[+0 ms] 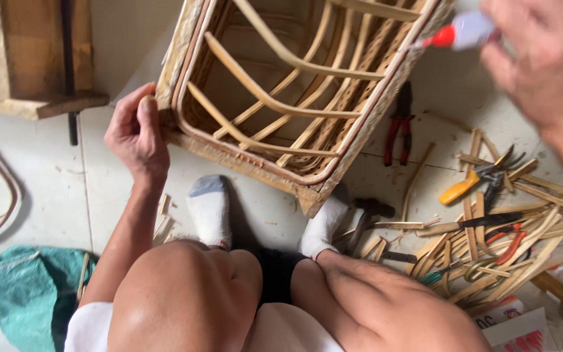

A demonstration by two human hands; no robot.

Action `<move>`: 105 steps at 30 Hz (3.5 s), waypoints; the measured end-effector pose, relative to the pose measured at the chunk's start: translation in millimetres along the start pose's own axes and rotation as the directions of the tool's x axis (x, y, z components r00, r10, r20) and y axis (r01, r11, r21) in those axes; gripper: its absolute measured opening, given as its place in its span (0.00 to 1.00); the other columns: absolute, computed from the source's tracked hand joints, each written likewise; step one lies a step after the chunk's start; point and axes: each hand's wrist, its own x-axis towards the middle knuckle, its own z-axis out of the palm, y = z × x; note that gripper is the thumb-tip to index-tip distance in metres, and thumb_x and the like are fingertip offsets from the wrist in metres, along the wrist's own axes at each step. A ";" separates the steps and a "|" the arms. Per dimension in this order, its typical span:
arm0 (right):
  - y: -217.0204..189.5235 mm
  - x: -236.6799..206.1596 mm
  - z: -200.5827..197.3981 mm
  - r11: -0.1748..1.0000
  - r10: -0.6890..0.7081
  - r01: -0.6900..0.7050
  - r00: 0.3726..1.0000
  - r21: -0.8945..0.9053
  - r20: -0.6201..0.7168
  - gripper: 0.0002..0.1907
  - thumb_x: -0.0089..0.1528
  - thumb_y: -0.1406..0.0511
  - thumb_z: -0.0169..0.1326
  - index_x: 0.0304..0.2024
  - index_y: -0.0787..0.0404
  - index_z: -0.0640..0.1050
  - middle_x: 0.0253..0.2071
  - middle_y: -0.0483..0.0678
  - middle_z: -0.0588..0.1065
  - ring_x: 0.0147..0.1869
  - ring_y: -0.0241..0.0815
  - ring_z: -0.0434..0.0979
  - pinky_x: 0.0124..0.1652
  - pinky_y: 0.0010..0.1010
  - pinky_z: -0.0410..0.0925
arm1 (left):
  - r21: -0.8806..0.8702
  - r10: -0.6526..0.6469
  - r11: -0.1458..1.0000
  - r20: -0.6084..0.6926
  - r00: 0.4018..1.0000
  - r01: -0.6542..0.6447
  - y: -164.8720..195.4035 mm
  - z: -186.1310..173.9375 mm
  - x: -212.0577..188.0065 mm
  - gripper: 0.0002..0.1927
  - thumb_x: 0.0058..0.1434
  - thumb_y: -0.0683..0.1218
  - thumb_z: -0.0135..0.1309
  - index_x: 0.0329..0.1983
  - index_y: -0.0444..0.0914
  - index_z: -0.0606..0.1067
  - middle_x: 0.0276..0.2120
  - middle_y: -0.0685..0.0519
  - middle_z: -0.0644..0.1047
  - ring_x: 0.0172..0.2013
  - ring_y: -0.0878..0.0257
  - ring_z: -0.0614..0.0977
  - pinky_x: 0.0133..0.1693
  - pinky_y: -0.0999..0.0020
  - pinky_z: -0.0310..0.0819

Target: The person sits on the floor and assembles a bamboo basket in a wooden frame, fitting curved bamboo ribs across the woven body and tapping them with a hammer. They trim excess bamboo with pliers, apply glue from a squeeze bottle along the rim, and press the ribs into place.

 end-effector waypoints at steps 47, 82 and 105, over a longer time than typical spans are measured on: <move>-199.1 13.0 -9.5 0.738 0.057 -0.266 0.940 0.621 0.335 0.12 0.50 0.65 0.66 0.33 0.64 0.80 0.25 0.50 0.73 0.28 0.49 0.76 0.33 0.40 0.71 | 0.021 -0.633 0.696 0.490 0.600 0.718 38.7 26.7 -66.3 0.18 0.58 0.54 0.66 0.33 0.33 0.82 0.26 0.53 0.81 0.30 0.69 0.80 0.36 0.72 0.75; -146.9 -72.3 -17.7 0.305 0.508 -0.666 0.718 0.680 0.475 0.16 0.60 0.69 0.63 0.51 0.67 0.78 0.47 0.50 0.79 0.49 0.37 0.79 0.50 0.29 0.71 | 0.128 -0.619 0.781 0.289 0.730 0.611 29.6 14.6 -73.1 0.22 0.58 0.54 0.69 0.23 0.40 0.70 0.21 0.60 0.71 0.22 0.73 0.68 0.24 0.77 0.61; -151.6 -180.5 174.1 0.476 0.785 -0.845 0.534 0.245 0.315 0.36 0.59 0.56 0.72 0.63 0.64 0.72 0.53 0.63 0.73 0.58 0.67 0.71 0.57 0.54 0.67 | 0.078 -0.609 0.772 0.374 0.699 0.631 21.9 25.6 -61.0 0.17 0.64 0.44 0.67 0.29 0.40 0.67 0.28 0.56 0.73 0.31 0.70 0.73 0.34 0.74 0.69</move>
